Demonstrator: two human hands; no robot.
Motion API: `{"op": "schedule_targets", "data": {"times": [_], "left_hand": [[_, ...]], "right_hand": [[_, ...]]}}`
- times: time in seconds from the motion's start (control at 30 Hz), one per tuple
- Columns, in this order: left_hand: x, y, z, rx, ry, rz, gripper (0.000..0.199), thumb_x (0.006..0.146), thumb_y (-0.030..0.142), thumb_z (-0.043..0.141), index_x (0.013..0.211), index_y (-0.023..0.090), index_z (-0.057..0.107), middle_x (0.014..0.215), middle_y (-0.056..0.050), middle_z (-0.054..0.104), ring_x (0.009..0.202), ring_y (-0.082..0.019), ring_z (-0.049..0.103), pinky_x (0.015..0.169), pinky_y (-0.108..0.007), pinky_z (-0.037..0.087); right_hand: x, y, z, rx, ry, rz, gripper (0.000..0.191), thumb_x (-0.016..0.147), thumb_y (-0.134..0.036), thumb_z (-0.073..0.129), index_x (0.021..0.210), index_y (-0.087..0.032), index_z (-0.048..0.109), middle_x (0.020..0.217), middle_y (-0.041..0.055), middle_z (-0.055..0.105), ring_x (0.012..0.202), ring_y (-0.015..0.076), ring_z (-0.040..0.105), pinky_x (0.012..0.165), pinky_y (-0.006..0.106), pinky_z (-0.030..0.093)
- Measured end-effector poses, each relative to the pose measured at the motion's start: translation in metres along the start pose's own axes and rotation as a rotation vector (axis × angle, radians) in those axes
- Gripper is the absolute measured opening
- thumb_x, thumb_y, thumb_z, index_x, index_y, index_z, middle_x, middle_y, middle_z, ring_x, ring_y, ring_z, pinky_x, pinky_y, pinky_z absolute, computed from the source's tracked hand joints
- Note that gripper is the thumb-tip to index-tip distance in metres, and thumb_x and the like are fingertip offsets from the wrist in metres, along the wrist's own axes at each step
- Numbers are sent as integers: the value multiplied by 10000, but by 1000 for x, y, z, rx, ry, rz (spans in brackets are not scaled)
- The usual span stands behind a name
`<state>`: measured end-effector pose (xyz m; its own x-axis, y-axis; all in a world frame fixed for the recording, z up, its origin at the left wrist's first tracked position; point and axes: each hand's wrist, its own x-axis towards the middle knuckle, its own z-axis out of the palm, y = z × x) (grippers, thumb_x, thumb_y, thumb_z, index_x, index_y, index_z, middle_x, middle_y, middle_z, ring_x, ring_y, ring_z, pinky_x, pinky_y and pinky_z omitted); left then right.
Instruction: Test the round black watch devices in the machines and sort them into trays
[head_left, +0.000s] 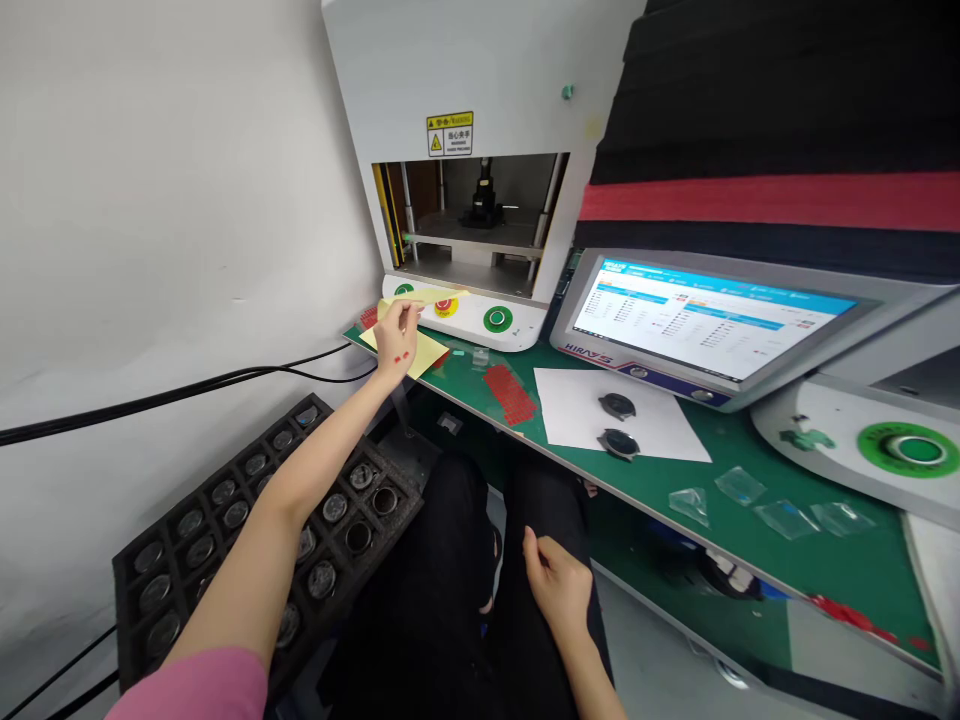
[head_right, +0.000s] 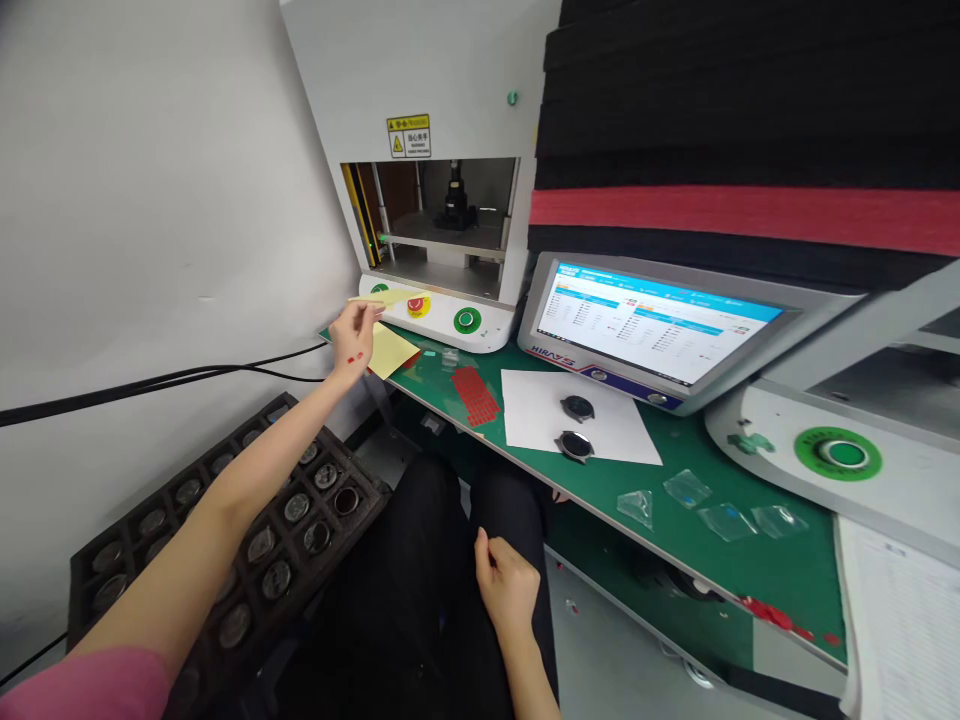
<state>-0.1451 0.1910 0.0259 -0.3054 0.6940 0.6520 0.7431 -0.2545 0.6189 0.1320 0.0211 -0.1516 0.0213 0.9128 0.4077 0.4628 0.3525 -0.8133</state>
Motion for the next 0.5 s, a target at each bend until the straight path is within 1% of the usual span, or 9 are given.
{"op": "schedule_targets", "data": {"times": [0.03,0.07,0.1,0.17,0.23,0.3,0.37,0.43,0.5], "left_hand": [[-13,15,-10,-20,24,58,259,991,309,414,919,172,622,991,-86,735,934,-155,714,855,-269,554],[-30,31,-20,-50,45,194,207,972,270,461,931,166,635,1002,-96,740,941,-163,714,859,-273,557],[-51,46,-30,-68,21,337,159,952,209,490,942,166,644,1000,-93,747,953,-163,714,868,-269,557],[-99,73,-48,-68,-118,579,145,906,101,521,957,162,643,1003,-100,752,957,-167,718,873,-263,567],[-145,92,-59,-105,-294,729,173,896,98,509,1012,123,636,1012,-160,748,952,-209,724,828,-291,597],[-182,105,-65,-123,-411,766,197,899,113,490,1024,112,641,943,-153,763,818,-203,741,733,-270,616],[-209,112,-69,-111,-529,764,226,885,101,497,1047,115,655,916,-133,773,758,-202,743,691,-261,619],[-229,116,-76,-86,-608,728,255,879,135,545,1110,131,652,966,-125,771,813,-210,748,728,-269,617],[-247,115,-86,-71,-563,580,331,883,250,591,1199,157,617,1061,-128,752,921,-224,736,790,-291,608]], "right_hand": [[1,-2,-2,48,-21,36,624,896,-527,524,379,-191,432,363,-11,388,328,77,339,415,261,209],[3,-4,-4,104,-50,73,607,880,-547,544,395,-190,476,370,-2,426,333,86,374,409,252,239],[4,-7,-6,172,-86,108,569,870,-563,558,445,-186,551,400,13,492,355,102,436,410,242,290],[5,-18,-9,321,-161,160,544,882,-634,492,701,-173,715,590,69,674,497,164,613,474,248,439],[4,-34,-10,542,-216,223,702,863,-753,373,1014,-167,729,888,130,753,747,238,716,611,322,556],[3,-56,-13,836,-242,389,769,784,-808,445,1144,-174,690,1057,157,732,903,284,714,727,399,583],[6,-77,-18,1049,-225,662,675,691,-683,695,1149,-187,692,1057,149,733,906,287,709,779,414,577],[11,-91,-25,1090,-227,888,601,622,-502,826,1119,-186,706,979,128,747,857,273,707,782,403,573],[17,-94,-32,1051,-275,988,565,558,-437,864,1040,-174,729,894,108,751,808,265,699,746,380,573]]}}
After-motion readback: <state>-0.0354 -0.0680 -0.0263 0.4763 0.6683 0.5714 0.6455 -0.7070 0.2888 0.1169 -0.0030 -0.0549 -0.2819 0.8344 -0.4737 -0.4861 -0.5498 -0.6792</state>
